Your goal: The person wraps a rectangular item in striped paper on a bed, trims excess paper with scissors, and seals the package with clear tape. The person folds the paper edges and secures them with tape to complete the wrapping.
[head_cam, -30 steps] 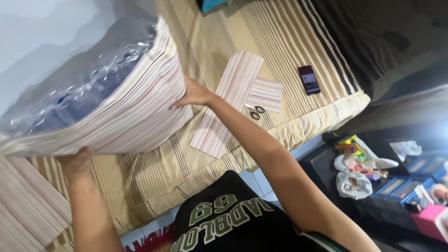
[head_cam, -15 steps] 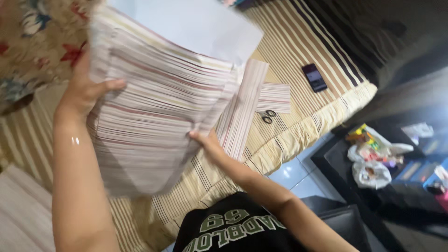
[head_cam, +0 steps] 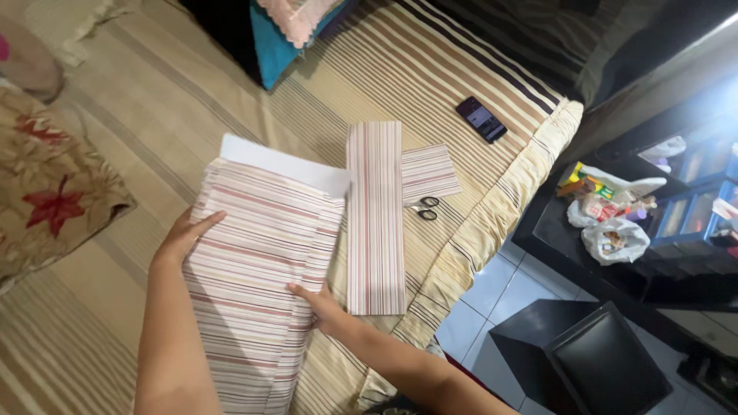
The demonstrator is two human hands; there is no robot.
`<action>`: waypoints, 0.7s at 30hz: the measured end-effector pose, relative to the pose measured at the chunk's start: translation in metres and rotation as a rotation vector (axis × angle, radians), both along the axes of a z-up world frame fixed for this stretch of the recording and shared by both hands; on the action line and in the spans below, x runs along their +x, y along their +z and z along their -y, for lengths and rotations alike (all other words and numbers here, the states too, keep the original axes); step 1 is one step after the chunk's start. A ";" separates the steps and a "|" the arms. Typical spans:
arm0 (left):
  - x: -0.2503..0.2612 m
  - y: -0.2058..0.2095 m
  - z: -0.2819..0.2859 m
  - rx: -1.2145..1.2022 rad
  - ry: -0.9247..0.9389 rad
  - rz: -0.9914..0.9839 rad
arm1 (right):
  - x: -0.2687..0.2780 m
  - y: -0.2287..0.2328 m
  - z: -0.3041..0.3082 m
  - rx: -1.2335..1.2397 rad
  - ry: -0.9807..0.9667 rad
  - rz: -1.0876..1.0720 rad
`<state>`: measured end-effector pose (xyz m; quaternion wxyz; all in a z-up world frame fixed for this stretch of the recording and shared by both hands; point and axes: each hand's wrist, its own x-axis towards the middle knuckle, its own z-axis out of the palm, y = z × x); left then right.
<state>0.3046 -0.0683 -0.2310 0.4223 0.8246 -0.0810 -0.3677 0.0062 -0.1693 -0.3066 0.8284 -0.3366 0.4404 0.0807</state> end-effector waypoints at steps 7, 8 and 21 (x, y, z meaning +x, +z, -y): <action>-0.018 -0.068 -0.022 0.279 0.023 0.327 | 0.010 -0.091 0.037 -0.162 0.479 0.031; -0.028 -0.076 -0.021 0.344 -0.019 0.441 | 0.003 -0.103 0.062 -0.306 0.540 0.159; -0.232 -0.137 0.149 -0.326 -0.055 0.562 | -0.002 -0.131 0.371 -1.150 -0.032 -0.277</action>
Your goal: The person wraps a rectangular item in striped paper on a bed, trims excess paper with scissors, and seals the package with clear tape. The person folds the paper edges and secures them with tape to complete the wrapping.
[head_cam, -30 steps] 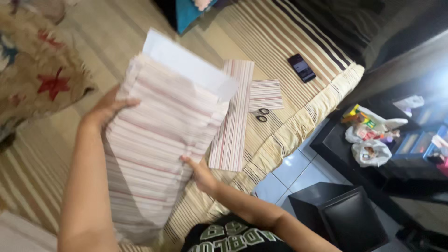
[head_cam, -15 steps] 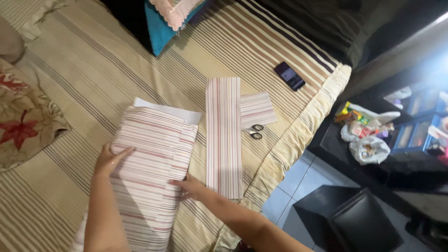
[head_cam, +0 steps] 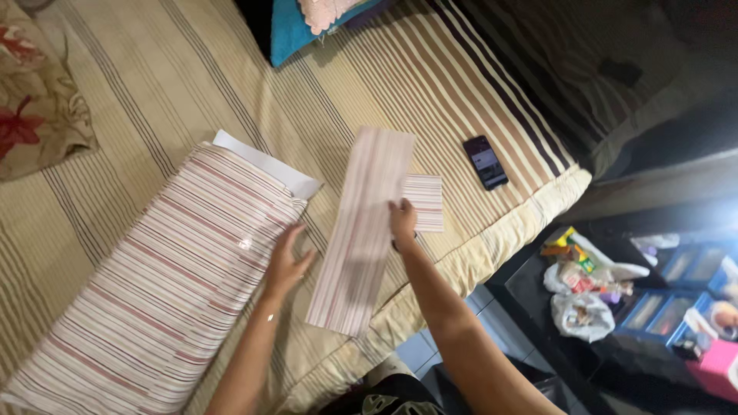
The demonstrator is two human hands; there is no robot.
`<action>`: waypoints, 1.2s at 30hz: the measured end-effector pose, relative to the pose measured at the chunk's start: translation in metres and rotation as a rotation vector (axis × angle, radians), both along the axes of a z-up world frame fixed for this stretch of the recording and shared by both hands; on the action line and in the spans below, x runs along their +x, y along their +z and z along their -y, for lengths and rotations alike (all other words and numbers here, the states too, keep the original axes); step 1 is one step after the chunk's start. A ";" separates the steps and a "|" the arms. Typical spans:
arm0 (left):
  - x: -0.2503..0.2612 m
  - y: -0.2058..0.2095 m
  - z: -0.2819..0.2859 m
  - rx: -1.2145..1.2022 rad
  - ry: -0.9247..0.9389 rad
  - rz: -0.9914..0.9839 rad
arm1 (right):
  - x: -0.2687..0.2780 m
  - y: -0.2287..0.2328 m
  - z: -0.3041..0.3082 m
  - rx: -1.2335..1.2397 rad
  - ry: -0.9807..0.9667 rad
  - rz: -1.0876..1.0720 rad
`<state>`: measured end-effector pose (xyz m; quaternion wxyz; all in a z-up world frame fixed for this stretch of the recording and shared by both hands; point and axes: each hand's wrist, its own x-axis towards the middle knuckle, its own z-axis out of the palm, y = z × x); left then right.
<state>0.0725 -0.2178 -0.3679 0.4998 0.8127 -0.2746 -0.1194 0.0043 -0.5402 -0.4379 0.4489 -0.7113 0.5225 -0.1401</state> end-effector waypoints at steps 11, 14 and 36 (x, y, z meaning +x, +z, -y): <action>-0.011 -0.020 0.138 0.022 -0.015 -0.028 | -0.042 0.044 0.138 -0.763 0.149 -0.053; -0.005 -0.022 0.152 0.030 -0.012 0.001 | 0.005 0.053 0.104 -0.718 0.617 0.237; 0.013 0.191 0.115 -1.073 0.130 -0.667 | 0.027 0.231 -0.002 -0.080 1.126 0.990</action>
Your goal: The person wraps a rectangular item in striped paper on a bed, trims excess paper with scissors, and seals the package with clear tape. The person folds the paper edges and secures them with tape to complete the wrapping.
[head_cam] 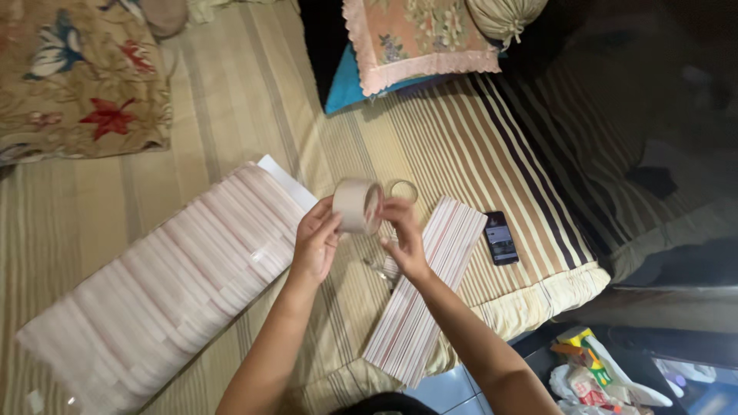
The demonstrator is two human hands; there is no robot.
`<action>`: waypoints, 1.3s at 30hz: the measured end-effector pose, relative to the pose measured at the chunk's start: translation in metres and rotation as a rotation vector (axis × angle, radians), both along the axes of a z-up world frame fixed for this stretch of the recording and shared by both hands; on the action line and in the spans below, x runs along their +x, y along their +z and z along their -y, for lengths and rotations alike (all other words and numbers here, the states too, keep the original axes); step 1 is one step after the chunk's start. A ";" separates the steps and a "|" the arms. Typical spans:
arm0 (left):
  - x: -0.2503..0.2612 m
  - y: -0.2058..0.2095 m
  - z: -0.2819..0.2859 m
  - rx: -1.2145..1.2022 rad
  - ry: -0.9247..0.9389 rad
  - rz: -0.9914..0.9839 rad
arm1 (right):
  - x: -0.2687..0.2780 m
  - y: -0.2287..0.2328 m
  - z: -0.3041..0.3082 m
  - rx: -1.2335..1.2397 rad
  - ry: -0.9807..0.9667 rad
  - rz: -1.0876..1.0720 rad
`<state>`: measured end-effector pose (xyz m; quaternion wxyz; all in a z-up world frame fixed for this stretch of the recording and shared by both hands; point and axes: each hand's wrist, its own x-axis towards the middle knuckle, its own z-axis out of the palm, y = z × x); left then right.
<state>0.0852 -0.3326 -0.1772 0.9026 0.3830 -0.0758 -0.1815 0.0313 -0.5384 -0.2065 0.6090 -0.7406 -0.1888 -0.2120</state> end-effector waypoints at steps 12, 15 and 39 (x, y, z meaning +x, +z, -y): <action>-0.083 0.109 -0.101 0.603 0.147 0.575 | -0.035 0.159 -0.109 0.106 0.175 -0.174; -0.093 0.121 -0.123 0.676 0.211 0.693 | -0.040 0.181 -0.119 -0.052 0.061 -0.081; -0.102 0.158 -0.161 0.596 0.213 0.510 | -0.074 0.214 -0.182 -0.350 -0.176 0.096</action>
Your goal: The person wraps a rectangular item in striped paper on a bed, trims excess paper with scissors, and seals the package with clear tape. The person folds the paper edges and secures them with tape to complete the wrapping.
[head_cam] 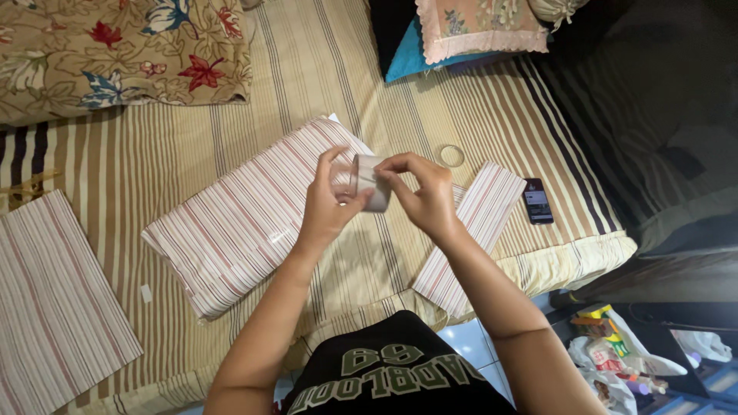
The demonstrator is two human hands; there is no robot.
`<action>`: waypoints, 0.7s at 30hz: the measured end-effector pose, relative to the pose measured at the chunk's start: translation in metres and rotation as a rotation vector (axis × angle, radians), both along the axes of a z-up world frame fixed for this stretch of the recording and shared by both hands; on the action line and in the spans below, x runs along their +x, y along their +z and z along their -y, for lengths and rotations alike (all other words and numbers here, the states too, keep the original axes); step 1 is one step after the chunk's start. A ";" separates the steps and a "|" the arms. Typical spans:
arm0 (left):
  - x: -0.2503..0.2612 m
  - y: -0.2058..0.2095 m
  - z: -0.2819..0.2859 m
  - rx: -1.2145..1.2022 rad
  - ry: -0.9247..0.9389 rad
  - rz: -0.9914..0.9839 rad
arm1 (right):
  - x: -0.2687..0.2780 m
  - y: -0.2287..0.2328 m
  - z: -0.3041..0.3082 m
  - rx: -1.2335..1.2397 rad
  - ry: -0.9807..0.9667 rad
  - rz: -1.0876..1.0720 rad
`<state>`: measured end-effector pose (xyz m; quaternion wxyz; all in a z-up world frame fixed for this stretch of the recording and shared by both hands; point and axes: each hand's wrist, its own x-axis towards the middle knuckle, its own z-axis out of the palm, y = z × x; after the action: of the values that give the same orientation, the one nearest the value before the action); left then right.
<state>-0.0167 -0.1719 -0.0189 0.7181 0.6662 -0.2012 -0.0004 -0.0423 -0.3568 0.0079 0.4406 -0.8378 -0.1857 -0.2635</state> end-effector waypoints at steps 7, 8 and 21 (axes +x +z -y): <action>0.007 0.007 -0.001 0.006 -0.155 0.195 | 0.000 0.021 -0.002 0.013 0.032 0.029; 0.008 0.004 0.000 0.007 -0.163 0.176 | -0.003 0.024 -0.003 -0.010 0.015 0.081; 0.025 -0.004 0.020 0.013 -0.047 0.241 | 0.013 0.001 0.016 0.230 0.133 -0.068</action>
<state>0.0082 -0.1917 -0.0232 0.6842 0.6611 -0.3016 0.0616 -0.0290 -0.3729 0.0091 0.5561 -0.7762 -0.1944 -0.2245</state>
